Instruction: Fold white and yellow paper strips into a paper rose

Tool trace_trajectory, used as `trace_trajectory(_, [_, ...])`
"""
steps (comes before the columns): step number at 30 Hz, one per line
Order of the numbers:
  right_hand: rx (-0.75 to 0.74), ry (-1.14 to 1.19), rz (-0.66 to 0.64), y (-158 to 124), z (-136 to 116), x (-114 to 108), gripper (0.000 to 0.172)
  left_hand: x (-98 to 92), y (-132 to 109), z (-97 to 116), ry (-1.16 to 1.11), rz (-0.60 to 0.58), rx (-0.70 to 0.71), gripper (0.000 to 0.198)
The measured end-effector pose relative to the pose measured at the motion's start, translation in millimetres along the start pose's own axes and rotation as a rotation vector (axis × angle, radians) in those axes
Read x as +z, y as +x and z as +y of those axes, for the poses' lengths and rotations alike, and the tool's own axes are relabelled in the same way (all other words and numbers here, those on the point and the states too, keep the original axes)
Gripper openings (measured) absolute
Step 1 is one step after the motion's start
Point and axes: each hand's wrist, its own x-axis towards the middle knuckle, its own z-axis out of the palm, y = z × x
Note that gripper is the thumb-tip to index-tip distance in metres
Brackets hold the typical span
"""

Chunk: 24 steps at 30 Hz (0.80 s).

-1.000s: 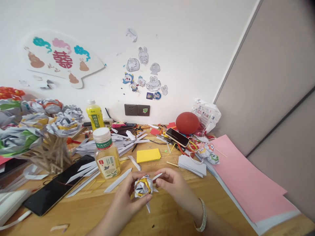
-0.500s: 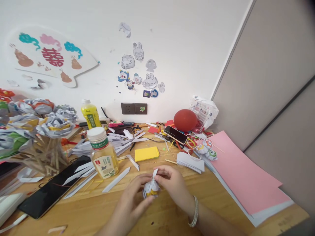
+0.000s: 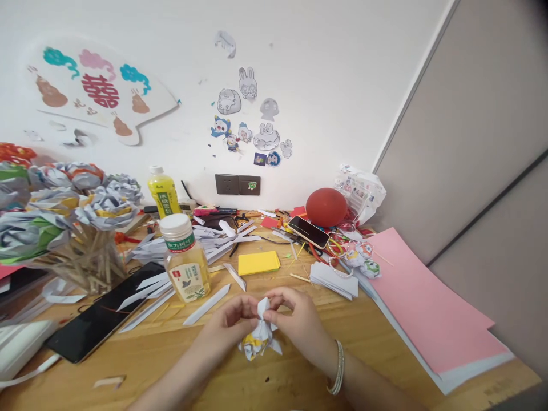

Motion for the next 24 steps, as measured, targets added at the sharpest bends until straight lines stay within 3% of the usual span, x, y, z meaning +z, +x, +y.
trace_trajectory(6, [0.067, 0.137, -0.117, -1, 5, 0, 0.012, -12.2, 2, -1, -0.014, -0.076, -0.107, 0.028])
trace_trajectory(13, [0.133, 0.220, -0.203, -2, 3, 4, 0.011, -18.1, 1, 12, 0.152, -0.160, -0.146, 0.027])
trace_trajectory(18, [0.259, 0.293, -0.342, 0, 7, 3, 0.019, -16.2, 4, 5, 0.185, -0.161, -0.200, 0.032])
trace_trajectory(24, [0.171, 0.119, -0.304, 1, 16, 4, 0.014, -16.4, 6, -7, 0.427, -0.089, -0.049, 0.030])
